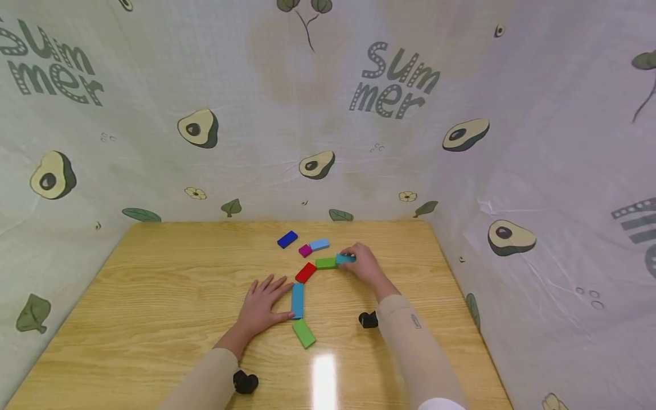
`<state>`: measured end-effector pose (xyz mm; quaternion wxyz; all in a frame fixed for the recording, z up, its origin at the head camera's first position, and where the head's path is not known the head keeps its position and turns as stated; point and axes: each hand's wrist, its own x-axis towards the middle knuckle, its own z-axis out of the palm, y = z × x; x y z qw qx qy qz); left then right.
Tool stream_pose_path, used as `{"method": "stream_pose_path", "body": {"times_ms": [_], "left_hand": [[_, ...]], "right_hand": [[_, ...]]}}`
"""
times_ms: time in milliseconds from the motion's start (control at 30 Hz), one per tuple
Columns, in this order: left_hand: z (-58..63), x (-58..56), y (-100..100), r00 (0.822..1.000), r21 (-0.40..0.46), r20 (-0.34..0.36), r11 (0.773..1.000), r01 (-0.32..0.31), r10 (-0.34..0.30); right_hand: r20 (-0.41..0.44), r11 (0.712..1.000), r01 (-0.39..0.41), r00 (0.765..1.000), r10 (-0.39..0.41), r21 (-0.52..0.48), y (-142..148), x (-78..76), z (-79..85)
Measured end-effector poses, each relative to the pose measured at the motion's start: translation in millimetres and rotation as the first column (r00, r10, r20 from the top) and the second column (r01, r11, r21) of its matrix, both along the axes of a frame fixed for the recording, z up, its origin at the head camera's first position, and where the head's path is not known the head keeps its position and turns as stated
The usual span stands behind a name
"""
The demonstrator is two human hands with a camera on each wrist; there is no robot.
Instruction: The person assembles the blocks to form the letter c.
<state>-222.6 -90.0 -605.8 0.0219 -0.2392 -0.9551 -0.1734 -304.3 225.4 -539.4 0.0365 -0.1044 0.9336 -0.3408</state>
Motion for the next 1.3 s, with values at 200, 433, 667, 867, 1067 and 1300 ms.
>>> {"method": "stream_pose_path", "body": {"times_ms": [200, 433, 667, 867, 1067, 1300], "left_hand": [[-0.6, -1.1, -0.3, 1.000, 0.002, -0.003, 1.000, 0.003, -0.003], [2.6, -0.4, 0.2, 1.000, 0.008, 0.004, 1.000, 0.005, -0.005], [2.0, -0.2, -0.5, 1.000, 0.009, 0.014, 1.000, -0.001, 0.001], [1.9, 0.4, -1.2, 1.000, 0.011, 0.022, 1.000, -0.004, 0.004], [1.6, -0.1, -1.3, 1.000, 0.006, 0.011, 1.000, 0.001, -0.001], [0.0, 0.0, -1.0, 1.000, 0.005, -0.006, 1.000, 0.003, -0.003]], "right_hand": [[0.004, 1.000, -0.014, 1.000, 0.014, -0.005, -7.8, 15.8, -0.5], [-0.022, 0.998, -0.056, 0.998, 0.055, -0.032, -18.7, 34.6, 0.8], [-0.035, 0.996, -0.072, 0.997, 0.070, -0.055, -27.8, 56.7, -2.6], [-0.061, 0.995, -0.099, 0.993, 0.097, -0.032, -31.2, 73.7, -6.3], [-0.071, 0.992, -0.119, 0.991, 0.117, -0.031, -30.5, 92.4, -14.2], [-0.088, 0.988, -0.141, 0.987, 0.136, -0.056, -29.1, 114.3, -20.3]]}}
